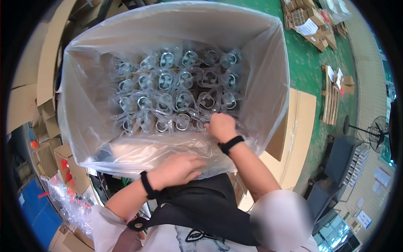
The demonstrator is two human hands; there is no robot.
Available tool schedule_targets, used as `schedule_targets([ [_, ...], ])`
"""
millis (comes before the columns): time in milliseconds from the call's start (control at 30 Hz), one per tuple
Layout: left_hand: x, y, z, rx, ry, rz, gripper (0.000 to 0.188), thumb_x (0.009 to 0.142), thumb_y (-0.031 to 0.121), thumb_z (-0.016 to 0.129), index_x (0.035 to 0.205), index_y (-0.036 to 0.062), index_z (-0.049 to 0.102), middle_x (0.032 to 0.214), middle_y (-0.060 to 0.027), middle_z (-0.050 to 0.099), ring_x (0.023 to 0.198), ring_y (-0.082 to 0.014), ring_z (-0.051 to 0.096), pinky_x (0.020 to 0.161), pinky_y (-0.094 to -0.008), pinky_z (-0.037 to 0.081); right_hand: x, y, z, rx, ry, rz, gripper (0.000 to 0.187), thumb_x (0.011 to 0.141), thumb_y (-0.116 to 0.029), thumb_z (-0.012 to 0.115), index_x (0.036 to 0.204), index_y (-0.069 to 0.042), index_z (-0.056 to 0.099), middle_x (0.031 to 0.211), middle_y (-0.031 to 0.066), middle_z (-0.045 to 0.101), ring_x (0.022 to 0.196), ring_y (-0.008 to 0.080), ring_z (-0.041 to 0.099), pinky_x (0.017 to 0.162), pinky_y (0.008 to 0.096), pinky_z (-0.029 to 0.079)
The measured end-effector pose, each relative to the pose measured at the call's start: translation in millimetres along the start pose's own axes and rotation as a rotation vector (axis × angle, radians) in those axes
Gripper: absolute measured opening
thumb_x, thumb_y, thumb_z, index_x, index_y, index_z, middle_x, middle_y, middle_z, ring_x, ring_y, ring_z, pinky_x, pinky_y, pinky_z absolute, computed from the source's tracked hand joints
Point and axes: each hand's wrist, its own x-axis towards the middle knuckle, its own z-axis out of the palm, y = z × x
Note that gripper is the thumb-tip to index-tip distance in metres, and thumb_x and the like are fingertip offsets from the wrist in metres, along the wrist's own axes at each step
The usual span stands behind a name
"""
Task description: The person places red plastic pieces into clear plastic-wrapped cups arranged in a large white bin. They repeatedly pick up red pieces from a nearby box and insert them into the cups one by one.
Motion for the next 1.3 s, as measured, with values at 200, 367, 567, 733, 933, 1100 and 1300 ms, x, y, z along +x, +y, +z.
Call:
schedule_targets([
  [200, -167, 69, -69, -0.816, 0.13, 0.116, 0.067, 0.079, 0.017, 0.071, 0.14, 0.0136, 0.043, 0.14, -0.0189, 0.04, 0.121, -0.0324, 0.046, 0.099, -0.0449, 0.038, 22, 26, 37, -0.001, 0.241, -0.002, 0.017, 0.086, -0.01, 0.049, 0.093, 0.001, 0.061, 0.081, 0.0183, 0.069, 0.076, 0.033, 0.07, 0.064, 0.0419, 0.056],
  [367, -246, 162, -51, -0.29, 0.208, 0.133, 0.047, 0.075, 0.021, 0.076, 0.118, 0.0103, 0.061, 0.13, -0.0279, 0.043, 0.108, -0.0431, 0.05, 0.084, -0.0438, 0.043, -18, 8, -6, 0.124, 0.301, -0.077, 0.011, 0.084, -0.009, 0.051, 0.088, -0.002, 0.058, 0.08, 0.023, 0.066, 0.078, 0.0394, 0.066, 0.067, 0.0488, 0.052],
  [567, -290, 198, -83, 0.127, 0.387, 1.086, 0.018, 0.09, 0.022, 0.058, 0.077, 0.0101, 0.063, 0.075, -0.0008, 0.056, 0.066, -0.0151, 0.054, 0.059, -0.0321, 0.036, -81, -72, -46, 0.583, 0.277, -0.43, 0.017, 0.083, -0.007, 0.061, 0.098, 0.001, 0.061, 0.078, 0.0159, 0.066, 0.072, 0.0255, 0.067, 0.066, 0.033, 0.052],
  [733, -377, 204, -82, 0.049, 0.215, 1.087, 0.017, 0.089, 0.017, 0.057, 0.077, 0.0066, 0.06, 0.071, -0.0043, 0.054, 0.063, -0.0175, 0.053, 0.056, -0.0322, 0.042, -138, -236, -68, 0.63, 0.053, -0.801, 0.015, 0.085, -0.006, 0.06, 0.098, 0.001, 0.063, 0.085, 0.0156, 0.067, 0.073, 0.0261, 0.066, 0.067, 0.0329, 0.053],
  [933, -466, 95, -63, -0.345, 0.323, 0.667, 0.012, 0.082, 0.015, 0.068, 0.084, 0.0052, 0.062, 0.077, -0.0077, 0.06, 0.07, -0.0208, 0.059, 0.062, -0.0336, 0.047, -142, -444, -56, 0.519, -0.192, -1.219, 0.015, 0.089, -0.01, 0.059, 0.098, 0.0, 0.064, 0.083, 0.0133, 0.064, 0.074, 0.0234, 0.063, 0.067, 0.0325, 0.05],
  [1100, -499, -30, 15, -0.118, 1.253, -0.709, 0.016, 0.086, 0.016, 0.064, 0.099, 0.0057, 0.061, 0.097, -0.0111, 0.055, 0.07, -0.026, 0.06, 0.062, -0.0339, 0.049, -52, -610, 16, -0.14, 0.041, -1.19, 0.023, 0.073, -0.019, 0.068, 0.083, 0.002, 0.066, 0.079, 0.021, 0.065, 0.081, 0.0384, 0.064, 0.076, 0.0445, 0.051],
  [1300, -496, -108, 70, 0.227, 1.589, -0.712, 0.018, 0.081, 0.002, 0.062, 0.099, 0.0036, 0.063, 0.099, -0.0111, 0.057, 0.084, -0.0307, 0.061, 0.072, -0.0372, 0.051, -19, -668, 67, -0.265, -0.304, -1.149, 0.077, 0.057, -0.032, 0.086, 0.117, 0.005, 0.052, 0.118, 0.0267, 0.056, 0.104, 0.0377, 0.059, 0.089, 0.0393, 0.048],
])
